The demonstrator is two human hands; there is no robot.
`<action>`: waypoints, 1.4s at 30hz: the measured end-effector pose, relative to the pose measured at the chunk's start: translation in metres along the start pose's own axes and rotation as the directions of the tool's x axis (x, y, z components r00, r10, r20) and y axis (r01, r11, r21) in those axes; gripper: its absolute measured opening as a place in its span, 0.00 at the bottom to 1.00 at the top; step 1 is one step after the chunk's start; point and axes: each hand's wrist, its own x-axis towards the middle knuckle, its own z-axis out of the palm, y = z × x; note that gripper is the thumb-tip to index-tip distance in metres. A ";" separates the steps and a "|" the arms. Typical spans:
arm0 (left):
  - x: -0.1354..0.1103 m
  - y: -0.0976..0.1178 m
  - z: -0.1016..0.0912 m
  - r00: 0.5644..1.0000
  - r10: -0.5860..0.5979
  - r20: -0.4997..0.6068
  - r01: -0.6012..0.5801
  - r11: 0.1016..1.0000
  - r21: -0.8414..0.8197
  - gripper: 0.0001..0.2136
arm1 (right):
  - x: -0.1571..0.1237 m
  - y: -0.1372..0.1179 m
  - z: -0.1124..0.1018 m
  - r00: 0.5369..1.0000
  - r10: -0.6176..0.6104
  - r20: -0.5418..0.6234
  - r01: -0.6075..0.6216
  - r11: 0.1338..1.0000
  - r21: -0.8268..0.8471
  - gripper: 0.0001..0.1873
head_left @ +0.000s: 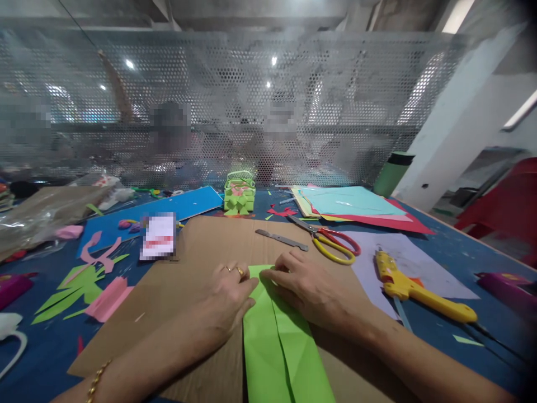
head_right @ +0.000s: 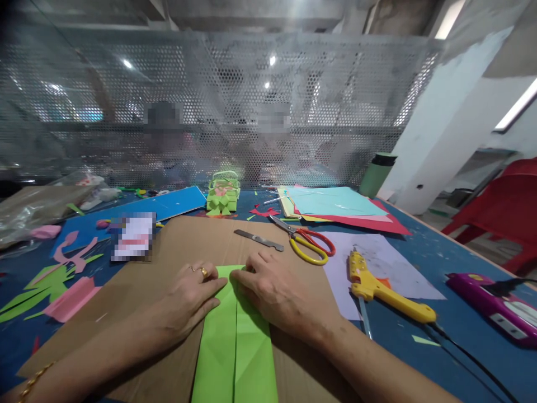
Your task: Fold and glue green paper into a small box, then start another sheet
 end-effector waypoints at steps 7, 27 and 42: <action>0.001 -0.002 0.000 0.999 0.020 0.034 -0.021 0.999 0.032 0.11 | 0.001 0.001 0.003 1.000 -0.005 -0.019 0.005 0.999 -0.035 0.09; -0.001 -0.004 -0.009 0.997 0.001 -0.072 0.014 0.979 0.205 0.16 | 0.006 -0.006 0.002 1.000 0.028 0.010 -0.027 0.995 -0.093 0.13; 0.001 -0.005 -0.003 0.999 0.041 -0.003 -0.039 0.970 0.239 0.19 | 0.004 0.004 0.006 0.999 -0.002 -0.053 -0.001 0.999 -0.049 0.11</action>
